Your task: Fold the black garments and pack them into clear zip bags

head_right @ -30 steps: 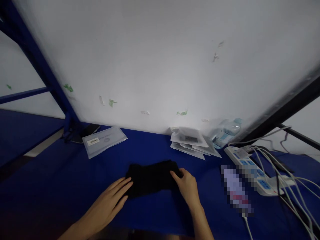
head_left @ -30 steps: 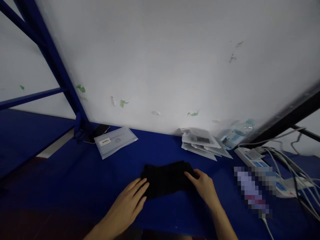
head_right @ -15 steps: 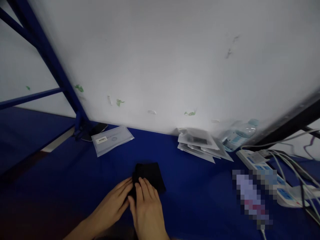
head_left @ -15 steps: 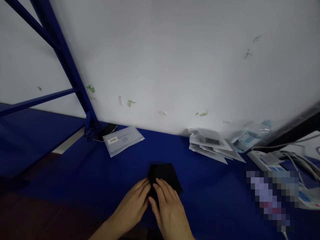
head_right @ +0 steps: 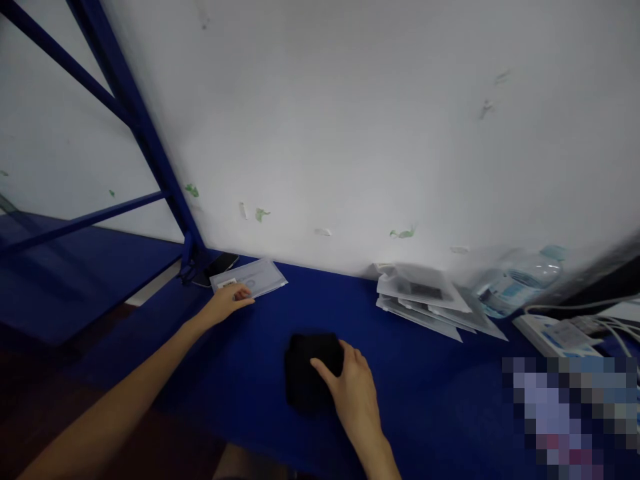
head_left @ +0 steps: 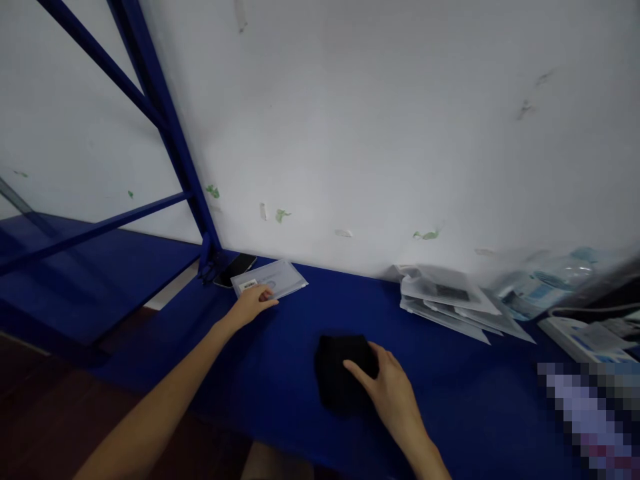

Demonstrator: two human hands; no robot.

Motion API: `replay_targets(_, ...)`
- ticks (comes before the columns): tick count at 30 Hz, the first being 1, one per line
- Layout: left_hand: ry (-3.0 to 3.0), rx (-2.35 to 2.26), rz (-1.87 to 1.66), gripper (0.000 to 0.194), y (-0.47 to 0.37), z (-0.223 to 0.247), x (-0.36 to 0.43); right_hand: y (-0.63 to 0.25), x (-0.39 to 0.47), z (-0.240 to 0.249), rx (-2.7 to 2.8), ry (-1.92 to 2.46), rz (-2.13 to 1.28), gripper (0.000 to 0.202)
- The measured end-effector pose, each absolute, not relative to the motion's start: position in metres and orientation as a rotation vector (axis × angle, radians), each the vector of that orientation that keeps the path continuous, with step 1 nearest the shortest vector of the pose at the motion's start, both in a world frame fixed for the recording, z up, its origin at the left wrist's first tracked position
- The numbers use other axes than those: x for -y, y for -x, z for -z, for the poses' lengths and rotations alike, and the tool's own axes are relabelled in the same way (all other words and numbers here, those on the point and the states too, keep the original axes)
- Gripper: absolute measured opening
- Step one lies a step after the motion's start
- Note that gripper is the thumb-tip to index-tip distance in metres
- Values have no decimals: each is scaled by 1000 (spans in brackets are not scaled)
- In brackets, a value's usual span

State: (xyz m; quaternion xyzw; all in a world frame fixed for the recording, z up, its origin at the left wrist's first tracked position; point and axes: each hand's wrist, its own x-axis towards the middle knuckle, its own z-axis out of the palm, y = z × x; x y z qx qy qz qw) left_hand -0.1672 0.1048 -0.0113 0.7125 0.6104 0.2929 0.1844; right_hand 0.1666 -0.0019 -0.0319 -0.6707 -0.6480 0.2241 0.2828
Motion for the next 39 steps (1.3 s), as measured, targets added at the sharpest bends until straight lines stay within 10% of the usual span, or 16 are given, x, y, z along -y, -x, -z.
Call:
replay_targets(19, -1731, -1150, -601, 15, 59, 32, -33, -179, 43, -12, 1604, 1095, -1632, 28)
replay_targets(39, -1669, -1272, -884, 16, 18, 21, -11, -164, 23, -1, 1935, 1435, -938, 23)
